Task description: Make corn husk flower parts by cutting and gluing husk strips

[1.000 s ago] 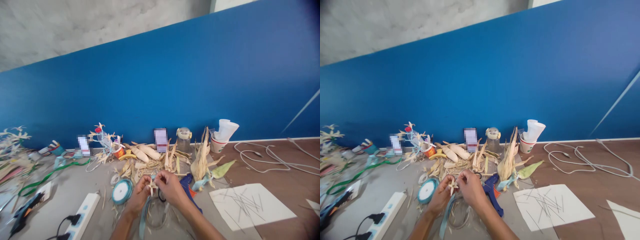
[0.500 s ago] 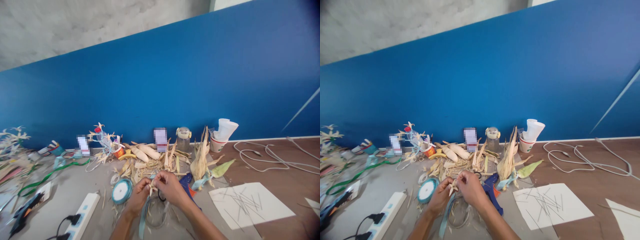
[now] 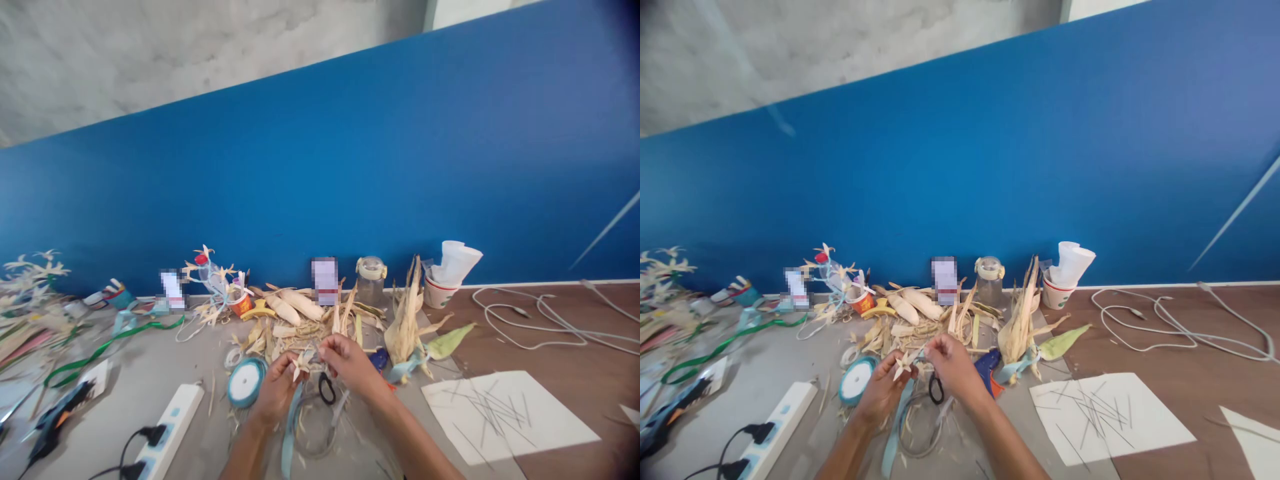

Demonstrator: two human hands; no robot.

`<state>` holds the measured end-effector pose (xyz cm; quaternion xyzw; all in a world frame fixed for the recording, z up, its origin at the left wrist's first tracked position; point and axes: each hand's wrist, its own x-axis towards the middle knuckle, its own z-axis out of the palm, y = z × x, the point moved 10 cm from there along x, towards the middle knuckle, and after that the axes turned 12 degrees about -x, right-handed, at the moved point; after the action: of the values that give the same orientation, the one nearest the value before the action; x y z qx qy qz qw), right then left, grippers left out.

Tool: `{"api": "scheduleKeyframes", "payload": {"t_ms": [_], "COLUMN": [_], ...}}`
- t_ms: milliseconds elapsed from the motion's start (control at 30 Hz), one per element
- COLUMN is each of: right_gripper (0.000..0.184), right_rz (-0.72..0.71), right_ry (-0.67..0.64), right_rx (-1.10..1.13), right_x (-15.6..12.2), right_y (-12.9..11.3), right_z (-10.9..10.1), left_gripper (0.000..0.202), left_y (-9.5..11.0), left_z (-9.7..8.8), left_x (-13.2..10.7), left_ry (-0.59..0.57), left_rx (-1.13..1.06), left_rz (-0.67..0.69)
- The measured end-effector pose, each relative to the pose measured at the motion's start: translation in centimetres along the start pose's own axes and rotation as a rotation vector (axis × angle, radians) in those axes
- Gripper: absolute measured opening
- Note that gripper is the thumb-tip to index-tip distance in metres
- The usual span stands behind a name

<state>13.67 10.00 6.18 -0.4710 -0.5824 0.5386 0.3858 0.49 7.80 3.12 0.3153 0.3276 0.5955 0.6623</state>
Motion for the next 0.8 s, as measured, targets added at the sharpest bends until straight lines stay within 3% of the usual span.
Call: {"api": "scheduleKeyframes", "payload": {"t_ms": [300,467,633,800], "right_gripper": [0.016,0.013,0.012,0.017], "right_rz": [-0.095,-0.060,0.028,0.076], "right_ry": [0.188,0.086,0.039,0.124], "right_rx": [-0.381,-0.736,-0.982,-1.087], "right_x": [0.0,-0.4,-1.9,-3.5], "right_y": [-1.1,-0.9,1.5,2.5], "right_z": [-3.8,-3.6,-4.0,-5.3], "left_gripper": [0.036,0.034,0.035,0.035], "left_y": [0.8,1.2,1.2,1.6], "left_z": [-0.6,-0.7,-2.0,-3.9], "left_x": [0.8,0.7,1.0,1.2], "left_ry": [-0.015,0.021,0.102,0.217], "left_rx": [-0.042,-0.058,-0.003,0.076], "left_rz": [0.088,0.099,0.132,0.207]}}
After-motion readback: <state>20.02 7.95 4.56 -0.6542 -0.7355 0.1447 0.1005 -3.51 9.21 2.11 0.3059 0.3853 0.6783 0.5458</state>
